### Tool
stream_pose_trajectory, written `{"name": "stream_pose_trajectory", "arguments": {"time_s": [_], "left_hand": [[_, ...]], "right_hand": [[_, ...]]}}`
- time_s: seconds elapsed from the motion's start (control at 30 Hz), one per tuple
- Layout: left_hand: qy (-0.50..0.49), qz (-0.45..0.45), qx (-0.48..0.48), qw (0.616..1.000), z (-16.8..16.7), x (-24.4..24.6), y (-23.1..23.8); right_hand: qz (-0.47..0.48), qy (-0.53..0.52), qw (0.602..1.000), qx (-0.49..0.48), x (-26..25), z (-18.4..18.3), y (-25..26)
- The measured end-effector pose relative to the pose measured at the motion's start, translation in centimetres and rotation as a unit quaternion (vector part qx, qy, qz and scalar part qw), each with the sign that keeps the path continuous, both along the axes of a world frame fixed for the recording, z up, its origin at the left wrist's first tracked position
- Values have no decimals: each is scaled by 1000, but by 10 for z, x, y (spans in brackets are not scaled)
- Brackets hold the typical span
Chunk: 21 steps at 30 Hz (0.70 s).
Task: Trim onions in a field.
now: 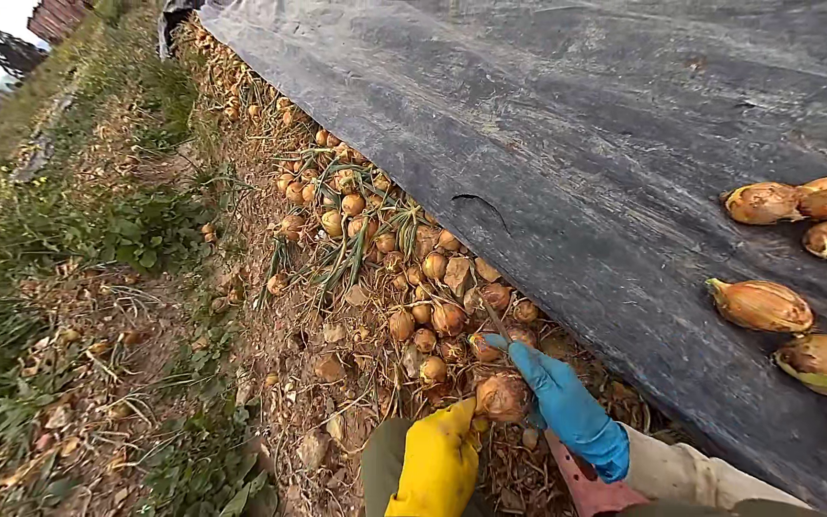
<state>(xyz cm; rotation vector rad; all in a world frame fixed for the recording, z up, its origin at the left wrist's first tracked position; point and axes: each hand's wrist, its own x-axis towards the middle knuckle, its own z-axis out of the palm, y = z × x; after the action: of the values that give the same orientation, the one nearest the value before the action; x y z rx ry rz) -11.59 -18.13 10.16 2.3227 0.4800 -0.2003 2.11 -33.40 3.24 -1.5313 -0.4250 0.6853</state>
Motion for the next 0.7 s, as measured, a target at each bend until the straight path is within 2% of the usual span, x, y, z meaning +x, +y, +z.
{"name": "stream_pose_trajectory", "arguments": {"time_s": [0.07,0.13,0.17,0.23,0.3,0.33,0.37,0.43,0.47,0.5,0.53,0.57,0.6,0.63,0.67,0.7], "left_hand": [[41,-15,-46,998,5,-4,-2],[42,-1,-90,995,10,-2,-4],[28,5,-77,997,14,3,-5],[-19,-4,26,999,22,15,-10],[-31,-33,140,989,35,31,-21],[10,-48,176,983,43,40,-28],[98,-63,183,976,52,50,-35],[252,-107,160,948,62,68,-49],[303,-131,150,932,62,76,-56],[333,-151,139,920,61,81,-63],[347,-167,134,913,57,84,-68],[347,-173,131,912,53,85,-71],[343,-164,134,915,49,86,-70],[351,-132,140,917,46,88,-62],[367,-82,159,913,41,91,-47],[371,-31,184,910,31,93,-27]], "right_hand": [[-24,-124,992,19,-4,-9,-8],[-43,-149,987,41,-6,-12,-20],[-41,-146,988,7,-5,-13,-29],[19,-129,981,-147,2,-18,-43],[138,-86,959,-232,6,-14,-50],[162,-54,959,-227,4,-8,-48],[160,-18,965,-207,1,3,-46],[146,130,966,-172,3,58,-40],[124,198,960,-152,6,74,-36],[90,234,963,-102,4,65,-34],[60,247,966,-40,-2,39,-32],[54,223,973,-13,-4,22,-33],[48,149,987,-22,-2,19,-35],[28,22,998,-43,2,13,-41],[-23,-126,990,-53,9,-1,-47],[-74,-218,972,-47,23,-5,-53]]}}
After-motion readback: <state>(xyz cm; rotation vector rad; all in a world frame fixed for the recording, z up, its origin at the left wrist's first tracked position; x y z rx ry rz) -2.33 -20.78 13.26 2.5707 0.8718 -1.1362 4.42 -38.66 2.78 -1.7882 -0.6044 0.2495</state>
